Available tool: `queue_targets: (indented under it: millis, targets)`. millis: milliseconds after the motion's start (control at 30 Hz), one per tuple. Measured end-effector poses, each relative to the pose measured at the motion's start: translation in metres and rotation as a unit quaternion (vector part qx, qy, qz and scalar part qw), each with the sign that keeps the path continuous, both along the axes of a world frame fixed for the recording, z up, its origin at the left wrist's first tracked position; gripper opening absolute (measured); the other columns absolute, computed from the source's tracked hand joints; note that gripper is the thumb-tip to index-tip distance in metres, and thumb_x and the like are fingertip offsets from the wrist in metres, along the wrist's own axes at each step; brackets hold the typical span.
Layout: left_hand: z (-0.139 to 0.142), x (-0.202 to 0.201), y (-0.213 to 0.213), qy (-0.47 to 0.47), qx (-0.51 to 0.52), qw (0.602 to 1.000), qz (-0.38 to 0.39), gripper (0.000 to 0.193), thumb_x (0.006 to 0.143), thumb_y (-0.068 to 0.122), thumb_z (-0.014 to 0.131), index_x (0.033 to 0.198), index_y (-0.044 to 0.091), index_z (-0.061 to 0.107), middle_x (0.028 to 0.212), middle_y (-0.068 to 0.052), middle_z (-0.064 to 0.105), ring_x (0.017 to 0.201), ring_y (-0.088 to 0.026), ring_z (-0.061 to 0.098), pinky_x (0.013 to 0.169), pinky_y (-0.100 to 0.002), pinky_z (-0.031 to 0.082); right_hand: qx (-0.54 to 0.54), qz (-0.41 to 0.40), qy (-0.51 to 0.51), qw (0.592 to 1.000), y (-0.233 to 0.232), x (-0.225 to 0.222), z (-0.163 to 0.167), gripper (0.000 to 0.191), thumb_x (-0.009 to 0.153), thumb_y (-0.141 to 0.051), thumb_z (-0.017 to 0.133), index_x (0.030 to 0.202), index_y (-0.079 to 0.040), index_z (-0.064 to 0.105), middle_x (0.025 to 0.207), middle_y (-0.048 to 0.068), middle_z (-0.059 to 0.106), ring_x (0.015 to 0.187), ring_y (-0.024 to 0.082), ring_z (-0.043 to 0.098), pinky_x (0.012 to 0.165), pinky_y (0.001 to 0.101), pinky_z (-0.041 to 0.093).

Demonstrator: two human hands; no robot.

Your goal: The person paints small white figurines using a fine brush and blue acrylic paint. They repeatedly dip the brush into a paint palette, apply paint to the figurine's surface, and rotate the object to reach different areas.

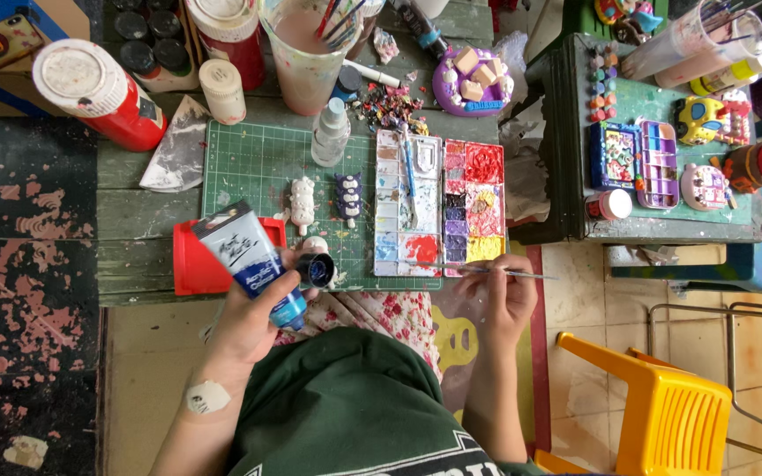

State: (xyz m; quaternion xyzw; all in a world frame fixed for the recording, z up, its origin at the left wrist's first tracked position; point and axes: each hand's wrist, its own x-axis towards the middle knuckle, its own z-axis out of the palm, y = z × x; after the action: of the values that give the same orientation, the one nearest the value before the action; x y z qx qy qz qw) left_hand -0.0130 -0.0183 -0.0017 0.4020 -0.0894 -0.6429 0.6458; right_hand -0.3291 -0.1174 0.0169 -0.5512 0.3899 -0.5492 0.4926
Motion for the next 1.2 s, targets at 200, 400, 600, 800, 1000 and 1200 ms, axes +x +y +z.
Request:
queue_targets:
  millis: [200, 400, 600, 800, 1000, 1200]
  targets:
    - [0.012, -0.012, -0.010, 0.034, -0.052, 0.997, -0.037, 0.036, 0.089, 0.001, 0.067, 0.121, 0.013, 0.055, 0.116, -0.007, 0.058, 0.123, -0.022, 0.069, 0.078, -0.035, 0.060, -0.127, -0.014, 0.015, 0.992, 0.032, 0.039, 0.019, 0.016, 0.111, -0.017, 0.053, 0.113, -0.003, 0.045, 0.094, 0.020, 0.072, 0.073, 0.021, 0.071, 0.066, 0.0318, 0.058]
    - [0.018, -0.017, -0.011, 0.060, -0.078, 0.992, -0.084, 0.022, 0.094, 0.001, 0.064, 0.113, 0.008, 0.056, 0.134, -0.023, 0.065, 0.111, -0.022, 0.068, 0.083, -0.035, 0.059, -0.246, 0.032, 0.134, 0.959, 0.029, 0.057, 0.053, 0.014, 0.103, -0.009, 0.054, 0.095, 0.003, 0.052, 0.089, 0.023, 0.073, 0.076, 0.027, 0.075, 0.069, 0.0348, 0.062]
    - [0.018, -0.016, -0.010, 0.053, -0.091, 0.989, -0.099, 0.021, 0.095, 0.001, 0.066, 0.111, 0.008, 0.055, 0.137, -0.022, 0.065, 0.108, -0.020, 0.067, 0.085, -0.035, 0.059, -0.256, 0.056, 0.263, 0.928, 0.025, 0.064, 0.074, 0.006, 0.093, 0.000, 0.057, 0.094, 0.000, 0.063, 0.085, 0.019, 0.076, 0.068, 0.026, 0.073, 0.065, 0.0339, 0.058]
    - [0.020, -0.017, -0.013, 0.040, -0.076, 0.991, -0.100, 0.021, 0.093, 0.001, 0.066, 0.110, 0.008, 0.055, 0.136, -0.020, 0.066, 0.110, -0.019, 0.068, 0.088, -0.034, 0.059, -0.307, 0.078, 0.216, 0.924, 0.017, 0.067, 0.069, 0.016, 0.097, -0.001, 0.059, 0.109, -0.003, 0.049, 0.088, 0.017, 0.075, 0.069, 0.024, 0.075, 0.064, 0.0326, 0.058]
    - [0.021, -0.017, -0.013, 0.044, -0.063, 0.992, -0.100, 0.021, 0.093, 0.001, 0.067, 0.109, 0.007, 0.055, 0.134, -0.021, 0.066, 0.108, -0.020, 0.069, 0.087, -0.036, 0.060, -0.305, 0.072, 0.220, 0.924, 0.018, 0.064, 0.069, 0.013, 0.099, -0.003, 0.059, 0.108, -0.002, 0.049, 0.089, 0.018, 0.076, 0.070, 0.023, 0.075, 0.064, 0.0325, 0.058]
    - [0.020, -0.017, -0.014, 0.039, -0.070, 0.991, -0.104, 0.021, 0.093, 0.002, 0.068, 0.109, 0.008, 0.055, 0.133, -0.019, 0.068, 0.104, -0.019, 0.069, 0.085, -0.036, 0.061, -0.299, 0.081, 0.221, 0.925, 0.017, 0.066, 0.074, 0.015, 0.096, -0.001, 0.060, 0.107, -0.003, 0.051, 0.088, 0.017, 0.076, 0.067, 0.022, 0.074, 0.063, 0.0314, 0.055]
